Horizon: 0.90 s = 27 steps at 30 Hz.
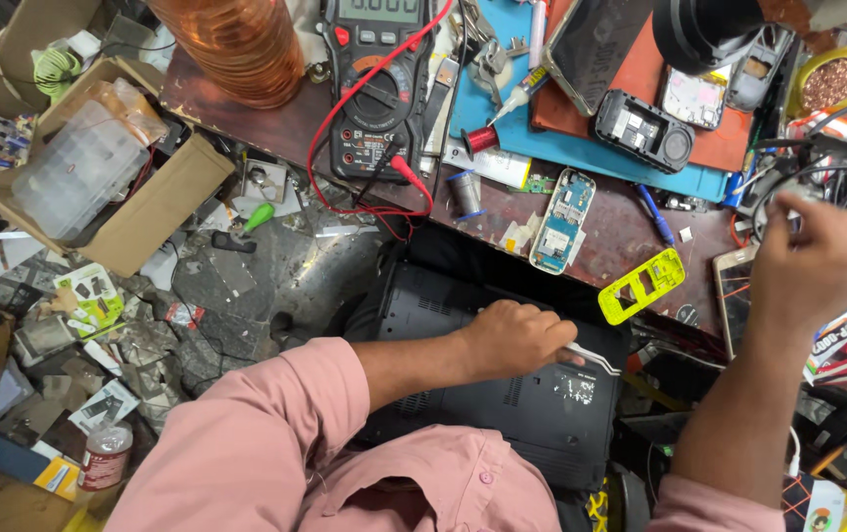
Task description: The person sits with a laptop on their lap, removes the laptop's battery and handles it, then picks up a yellow feature phone, opens its back cover, removes its battery, and uses a pry tool to separate the internal board from the housing, placing the parts on the workbench.
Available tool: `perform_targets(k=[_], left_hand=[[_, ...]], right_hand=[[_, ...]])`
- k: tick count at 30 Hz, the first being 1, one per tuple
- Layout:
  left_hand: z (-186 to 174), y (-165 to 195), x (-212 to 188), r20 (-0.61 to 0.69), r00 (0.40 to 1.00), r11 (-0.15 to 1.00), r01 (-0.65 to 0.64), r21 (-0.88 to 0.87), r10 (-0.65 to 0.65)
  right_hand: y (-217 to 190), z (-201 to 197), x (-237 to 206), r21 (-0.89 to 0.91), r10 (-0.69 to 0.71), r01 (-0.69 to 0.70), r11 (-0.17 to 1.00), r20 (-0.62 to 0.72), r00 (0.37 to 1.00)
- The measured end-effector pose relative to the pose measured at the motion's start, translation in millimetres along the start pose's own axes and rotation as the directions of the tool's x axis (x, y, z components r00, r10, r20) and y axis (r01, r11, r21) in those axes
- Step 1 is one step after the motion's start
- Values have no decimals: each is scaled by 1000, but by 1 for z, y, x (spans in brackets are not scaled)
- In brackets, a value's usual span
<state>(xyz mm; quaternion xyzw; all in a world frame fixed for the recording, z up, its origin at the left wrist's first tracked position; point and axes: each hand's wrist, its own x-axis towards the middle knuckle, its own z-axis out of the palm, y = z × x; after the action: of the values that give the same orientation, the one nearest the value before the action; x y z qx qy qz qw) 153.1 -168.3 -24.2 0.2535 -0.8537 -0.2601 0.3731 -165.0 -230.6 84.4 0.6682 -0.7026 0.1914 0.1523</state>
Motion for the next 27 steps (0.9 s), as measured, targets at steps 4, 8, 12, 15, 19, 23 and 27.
perform_targets(k=[4,8,12,15,19,23,27], left_hand=[[-18,9,3,-210,975,992,-92,-88,72],[-32,12,9,-301,949,989,-123,-85,92],[-39,7,11,-319,937,986,-161,-37,141],[-39,8,12,-322,932,981,-190,-40,167],[-39,11,11,-315,928,976,-217,-27,197],[-39,11,13,-307,930,975,-221,-27,202],[-39,14,15,-312,934,980,-197,-35,176]], right_hand=[[-56,-38,-41,327,307,-497,804,488,817],[-101,-43,-85,434,-79,-714,549,878,473],[-110,-30,-116,460,-97,-885,65,886,453],[-97,-25,-124,451,-119,-892,-36,884,452],[-86,-28,-123,420,-157,-904,-79,890,428],[-86,-37,-115,470,-150,-882,44,876,459],[-65,-38,-91,523,243,-726,447,710,661]])
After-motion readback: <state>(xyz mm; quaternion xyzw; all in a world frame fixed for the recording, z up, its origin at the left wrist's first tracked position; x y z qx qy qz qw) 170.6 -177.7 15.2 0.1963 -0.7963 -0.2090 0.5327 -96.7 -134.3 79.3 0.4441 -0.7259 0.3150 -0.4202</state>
